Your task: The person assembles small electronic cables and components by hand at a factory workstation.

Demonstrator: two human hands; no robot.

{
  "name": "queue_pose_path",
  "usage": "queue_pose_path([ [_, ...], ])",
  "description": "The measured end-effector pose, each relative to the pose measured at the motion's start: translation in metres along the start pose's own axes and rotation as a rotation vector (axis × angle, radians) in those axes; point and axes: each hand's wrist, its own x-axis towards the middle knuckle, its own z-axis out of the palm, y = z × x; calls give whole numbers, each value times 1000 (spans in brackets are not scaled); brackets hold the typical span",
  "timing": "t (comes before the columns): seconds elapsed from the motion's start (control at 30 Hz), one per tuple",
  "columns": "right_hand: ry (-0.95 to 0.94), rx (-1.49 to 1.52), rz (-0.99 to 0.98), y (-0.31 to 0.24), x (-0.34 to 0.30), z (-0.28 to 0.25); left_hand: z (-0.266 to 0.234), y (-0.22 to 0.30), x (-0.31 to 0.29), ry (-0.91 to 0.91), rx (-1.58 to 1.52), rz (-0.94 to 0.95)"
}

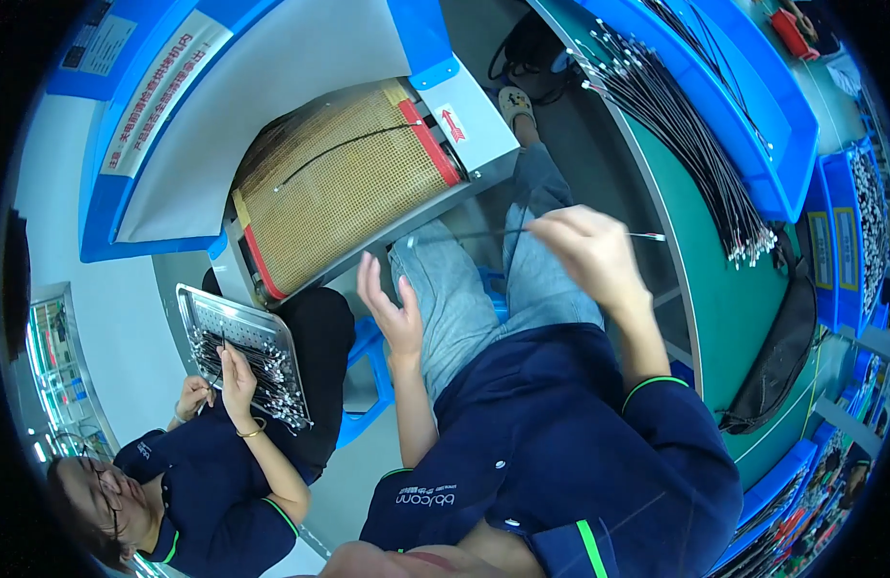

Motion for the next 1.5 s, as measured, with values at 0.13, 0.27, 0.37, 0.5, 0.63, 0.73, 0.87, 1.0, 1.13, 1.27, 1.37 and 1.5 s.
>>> queue_pose_path([
  [0.13, -79, 123, 23, 12, -10, 21, -5, 27, 26, -272, 134, 95],
  [0.27, -118, 194, -26, 30, -12, 26, -1, 18, 4, -452, 27, -142],
  [0.37, -176, 242, -131, 30, -14, 43, 9, 26, -4, -570, -29, -98],
  [0.5, -186, 294, -231, 20, -14, 70, 20, 41, -7, -625, -90, -130],
  [0.63, -205, 302, -225, 24, -21, 76, 21, 50, -6, -579, -169, -256],
  [0.73, -176, 326, -217, 25, -24, 81, 20, 47, -5, -457, -87, -82],
  [0.87, -191, 345, -172, 24, -24, 79, 23, 45, -8, -396, -35, 84],
  [1.0, -256, 403, -99, 25, -24, 79, 22, 41, -7, -365, -12, 172],
  [1.13, -292, 419, -46, 33, -25, 75, 20, 38, -5, -374, -31, 131],
  [1.27, -254, 402, -112, 28, -22, 75, 20, 36, -13, -336, -95, -25],
  [1.37, -219, 374, -207, 27, -22, 75, 19, 36, -16, -312, -109, -21],
  [1.5, -252, 387, -167, 25, -24, 79, 23, 38, -13, -269, -97, 40],
])
